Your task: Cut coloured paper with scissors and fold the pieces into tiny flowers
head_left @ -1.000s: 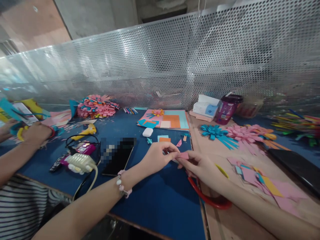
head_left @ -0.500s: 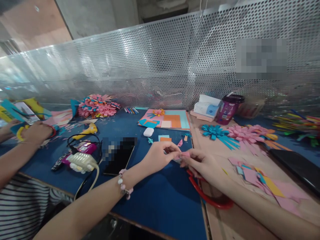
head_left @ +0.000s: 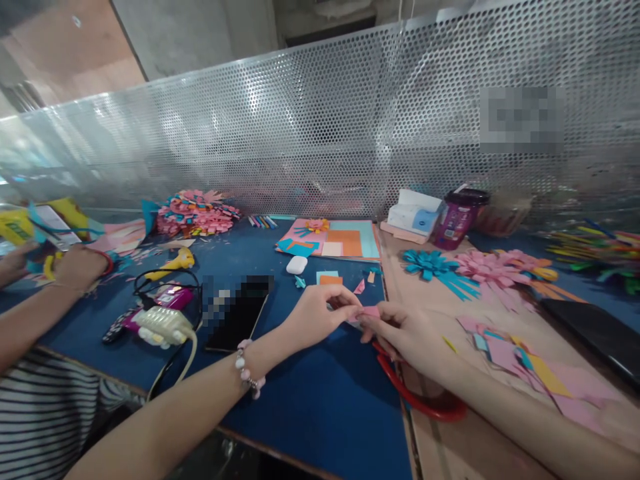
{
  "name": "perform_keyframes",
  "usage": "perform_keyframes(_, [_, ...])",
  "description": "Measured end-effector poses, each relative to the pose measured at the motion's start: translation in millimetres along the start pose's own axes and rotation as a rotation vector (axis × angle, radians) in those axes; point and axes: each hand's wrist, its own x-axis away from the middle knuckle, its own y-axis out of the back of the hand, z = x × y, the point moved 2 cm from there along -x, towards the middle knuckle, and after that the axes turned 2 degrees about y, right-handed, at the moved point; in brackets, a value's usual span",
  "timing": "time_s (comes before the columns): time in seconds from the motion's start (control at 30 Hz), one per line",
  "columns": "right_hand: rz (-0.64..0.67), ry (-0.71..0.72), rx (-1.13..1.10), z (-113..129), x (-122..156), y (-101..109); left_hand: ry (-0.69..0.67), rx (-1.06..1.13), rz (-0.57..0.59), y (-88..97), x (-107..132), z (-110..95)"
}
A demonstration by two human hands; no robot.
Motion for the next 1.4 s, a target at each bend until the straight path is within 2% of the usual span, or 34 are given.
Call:
perform_keyframes(0.13, [-0.021, -0.016, -0.016, -0.3, -1.0, -0.1, -0.006, 0.003, -0.001, -0.2, -0.2, 0.1])
perform_keyframes(0.33, [0.044, -0.107, -0.085, 3.1, -3.0, 1.2, 0.002, 0.022, -0.015, 1.5, -1.3, -0.3])
perform_keyframes(0.5, [0.027, -0.129, -0.084, -1.7, -4.6, 2.3, 0.001, 0.009, -0.019, 1.7, -2.2, 0.2])
perform_keyframes(0.77, [0.029, -0.105, -0.087, -4.7, -5.3, 3.0, 0.048, 0.068, -0.014, 2.8, -4.1, 4.8])
perform_keyframes(1.07, [0.116, -0.114, -0.032, -4.8, -7.0, 2.8, 0.08, 0.185, 0.021, -0.2, -2.2, 4.9])
perform_keyframes(1.4, [0.096, -0.07, 0.022, -4.9, -6.3, 0.0, 0.097, 0.186, -0.037, -1.5, -1.0, 5.5])
